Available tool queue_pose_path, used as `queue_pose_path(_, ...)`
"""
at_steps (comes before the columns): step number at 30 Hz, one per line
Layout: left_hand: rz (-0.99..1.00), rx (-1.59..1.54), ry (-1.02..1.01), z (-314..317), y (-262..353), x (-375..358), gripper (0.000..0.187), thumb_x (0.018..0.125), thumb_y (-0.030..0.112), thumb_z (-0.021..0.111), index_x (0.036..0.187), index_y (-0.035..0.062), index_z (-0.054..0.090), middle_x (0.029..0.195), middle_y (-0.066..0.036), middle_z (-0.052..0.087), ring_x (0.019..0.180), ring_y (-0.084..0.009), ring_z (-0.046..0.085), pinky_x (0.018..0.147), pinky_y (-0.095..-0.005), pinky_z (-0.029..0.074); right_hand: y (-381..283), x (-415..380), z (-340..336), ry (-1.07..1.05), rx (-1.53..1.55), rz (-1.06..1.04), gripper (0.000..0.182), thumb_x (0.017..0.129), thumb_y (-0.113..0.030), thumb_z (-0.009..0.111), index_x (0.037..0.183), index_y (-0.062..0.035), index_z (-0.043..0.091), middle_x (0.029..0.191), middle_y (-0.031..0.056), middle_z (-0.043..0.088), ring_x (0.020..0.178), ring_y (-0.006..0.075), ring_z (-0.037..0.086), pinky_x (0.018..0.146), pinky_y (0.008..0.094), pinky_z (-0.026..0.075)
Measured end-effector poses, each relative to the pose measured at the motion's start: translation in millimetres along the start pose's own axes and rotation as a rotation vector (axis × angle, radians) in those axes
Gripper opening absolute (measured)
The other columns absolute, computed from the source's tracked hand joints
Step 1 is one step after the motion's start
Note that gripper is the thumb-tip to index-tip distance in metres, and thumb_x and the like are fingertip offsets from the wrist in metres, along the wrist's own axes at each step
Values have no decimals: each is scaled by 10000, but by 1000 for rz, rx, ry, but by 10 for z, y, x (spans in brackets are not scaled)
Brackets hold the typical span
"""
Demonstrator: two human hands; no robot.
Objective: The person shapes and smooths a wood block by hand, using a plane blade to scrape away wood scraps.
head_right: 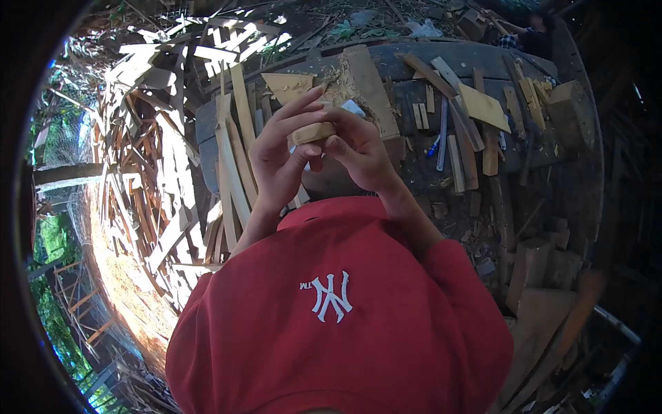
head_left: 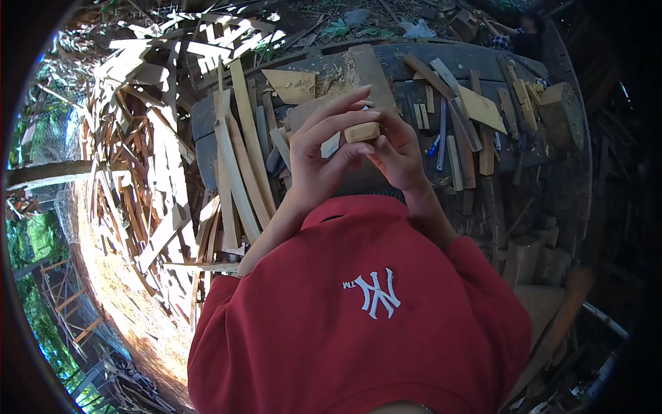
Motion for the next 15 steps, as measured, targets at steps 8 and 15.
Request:
queue_pose_path(8,-191,-399,-122,44,-101,6,331,942,257,588,1208,59,603,1445,-161,428,1085,-182,589,803,-283,512,-71,67,91,-56,59,165,473,973,-325,560,1249,57,514,1013,80,613,813,128,611,705,252,499)
queue_pose_path(15,-562,-429,1,13,-220,-51,349,1013,246,479,1288,44,549,1186,-103,611,976,-118,607,765,-246,507,74,84,95,111,336,419,450,1000,-377,489,1228,9,526,931,100,627,719,121,603,646,237,482)
Point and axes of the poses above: each hand's wrist, its own x-axis towards the middle knuckle, its own z-axis out of the palm, y = z × x, the point moved 6 cm from there along x, towards the middle knuckle
